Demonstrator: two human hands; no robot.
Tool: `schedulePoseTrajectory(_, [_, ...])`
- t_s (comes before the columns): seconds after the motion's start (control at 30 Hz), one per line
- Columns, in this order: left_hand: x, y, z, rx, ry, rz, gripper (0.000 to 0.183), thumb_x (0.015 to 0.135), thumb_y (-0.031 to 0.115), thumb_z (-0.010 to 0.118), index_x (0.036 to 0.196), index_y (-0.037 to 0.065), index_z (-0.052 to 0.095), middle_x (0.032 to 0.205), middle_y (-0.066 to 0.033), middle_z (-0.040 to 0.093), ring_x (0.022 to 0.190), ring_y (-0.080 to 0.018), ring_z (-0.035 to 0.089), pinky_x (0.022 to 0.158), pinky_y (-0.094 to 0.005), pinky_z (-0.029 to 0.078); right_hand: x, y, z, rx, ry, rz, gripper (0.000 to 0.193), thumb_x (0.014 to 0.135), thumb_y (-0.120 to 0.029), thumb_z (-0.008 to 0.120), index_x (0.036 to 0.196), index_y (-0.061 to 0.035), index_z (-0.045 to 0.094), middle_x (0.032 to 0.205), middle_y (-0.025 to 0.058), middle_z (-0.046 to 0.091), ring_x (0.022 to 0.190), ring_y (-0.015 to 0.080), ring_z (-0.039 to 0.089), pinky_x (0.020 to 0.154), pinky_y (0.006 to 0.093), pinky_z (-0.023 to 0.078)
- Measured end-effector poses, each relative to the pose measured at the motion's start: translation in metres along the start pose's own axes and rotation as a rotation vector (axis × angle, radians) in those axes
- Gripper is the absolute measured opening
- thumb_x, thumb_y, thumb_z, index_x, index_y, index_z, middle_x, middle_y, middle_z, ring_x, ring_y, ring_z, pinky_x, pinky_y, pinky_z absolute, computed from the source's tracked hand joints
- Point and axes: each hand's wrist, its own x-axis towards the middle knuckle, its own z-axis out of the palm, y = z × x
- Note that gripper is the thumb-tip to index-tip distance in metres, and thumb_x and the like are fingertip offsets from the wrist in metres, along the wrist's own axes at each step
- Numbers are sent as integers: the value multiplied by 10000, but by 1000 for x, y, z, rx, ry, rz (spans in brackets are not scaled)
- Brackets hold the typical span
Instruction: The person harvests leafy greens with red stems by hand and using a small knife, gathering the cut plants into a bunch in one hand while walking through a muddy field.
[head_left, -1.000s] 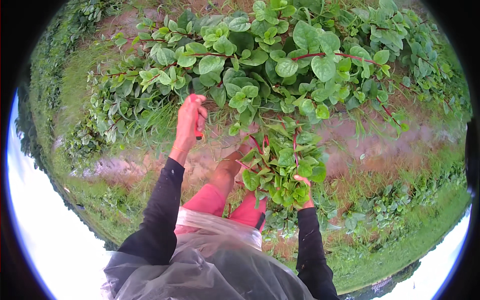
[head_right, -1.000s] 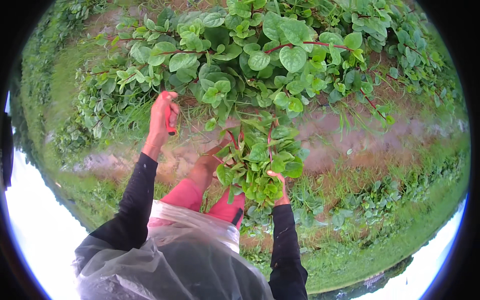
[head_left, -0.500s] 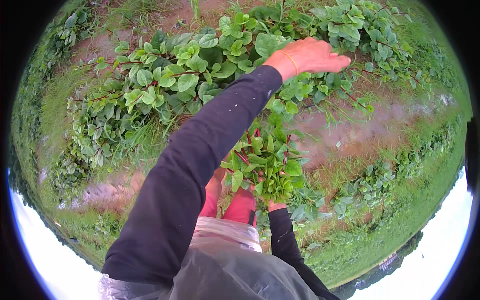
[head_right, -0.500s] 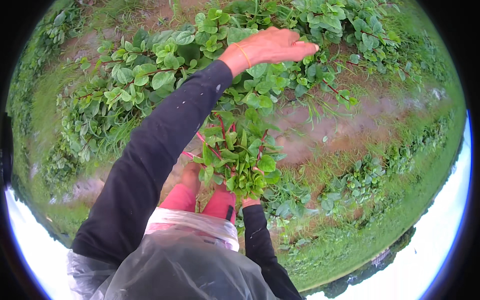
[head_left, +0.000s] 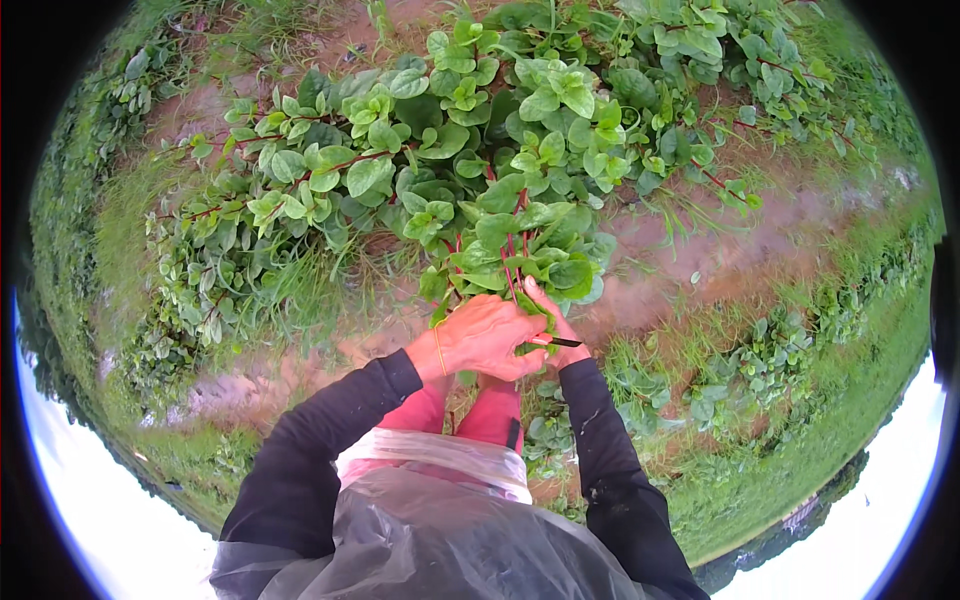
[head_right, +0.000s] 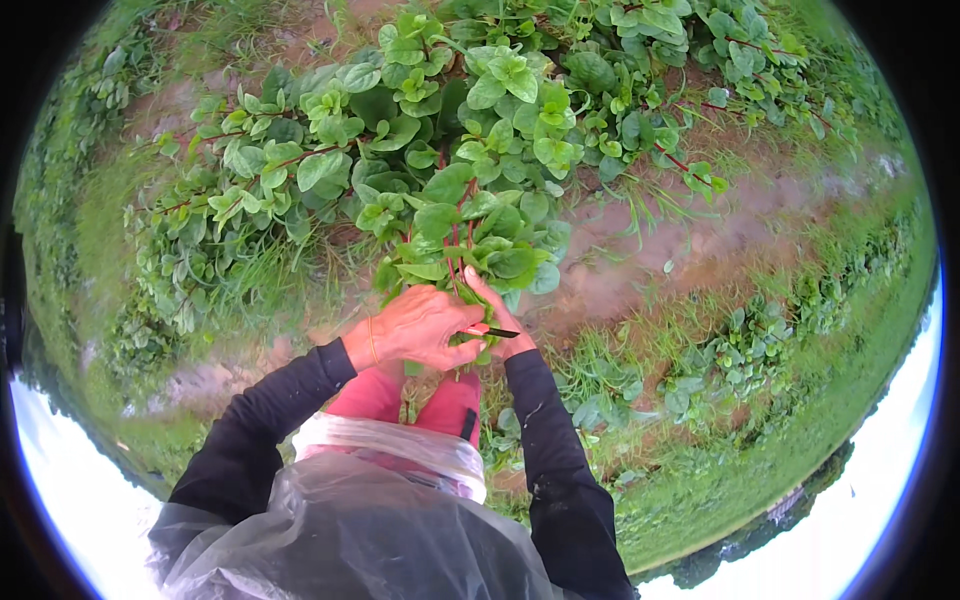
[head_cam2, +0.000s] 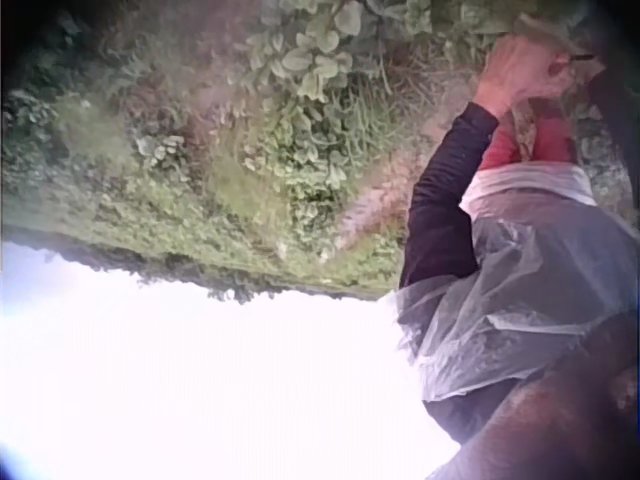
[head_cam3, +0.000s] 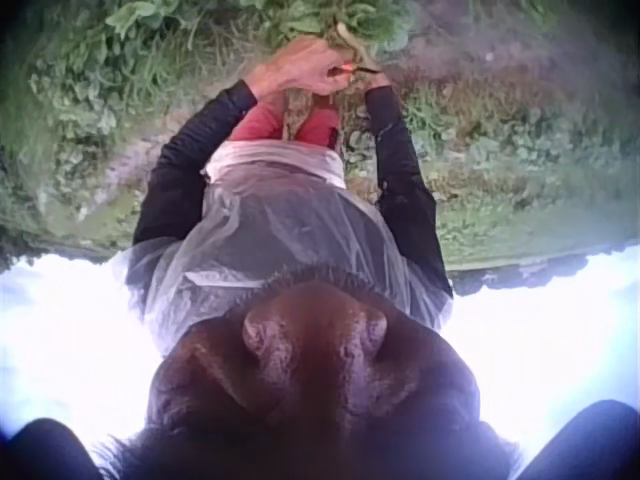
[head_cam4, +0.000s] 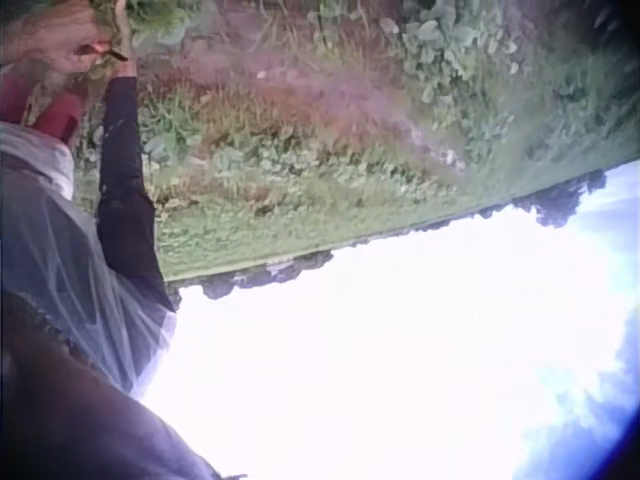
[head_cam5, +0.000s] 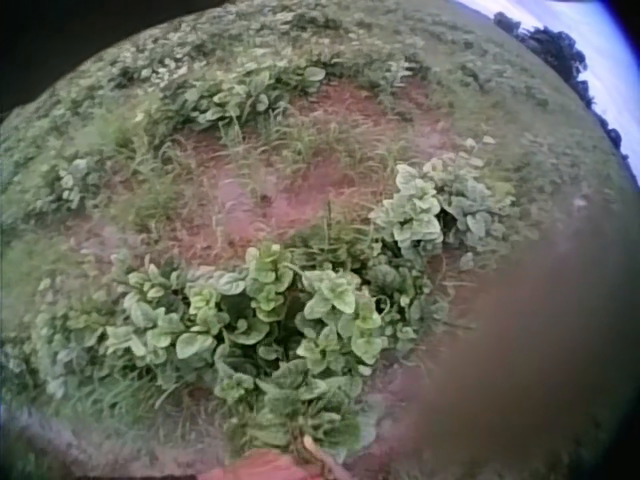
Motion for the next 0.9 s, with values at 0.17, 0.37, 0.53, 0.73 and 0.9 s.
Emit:
schedulePoseTrajectory(0.17, [17,-1,2,34,59,202,295,748,331,623,785,39,613,513,-151,532,512,-368,565,481,-468,438,26,-4,-83,-850,-539,-480,708,857,-296,651,1451,-28,375,1504,130,374,1398,220,336,1137,367,290])
schedulePoseTrajectory(0.37, [7,-5,-7,-14,-27,164,300,813,323,596,880,30,590,676,-167,586,592,-372,591,540,-469,462,29,-5,-89,-991,-561,-533,664,838,-163,692,1422,-50,397,1405,147,480,1309,244,451,1103,385,337])
schedulePoseTrajectory(0.53, [14,-31,-31,-230,292,55,275,953,262,469,1059,16,534,866,-181,592,727,-368,603,640,-435,476,34,13,-122,-494,-187,-7,512,874,-202,684,1329,-95,474,1268,80,556,1166,206,547,1013,354,431])
schedulePoseTrajectory(0.73, [86,-85,-38,-141,646,138,312,976,267,446,1127,1,510,877,-197,607,732,-375,608,648,-421,473,2,9,-115,-284,-73,-41,332,847,-106,658,1166,-151,575,1103,21,580,1015,138,592,888,314,497])
schedulePoseTrajectory(0.9, [73,-253,-18,455,395,-501,183,948,212,490,937,31,517,804,-243,630,705,-440,608,616,-537,486,9,13,-48,-181,-109,-19,259,840,-270,670,1037,-104,645,958,18,619,916,151,630,807,311,526])
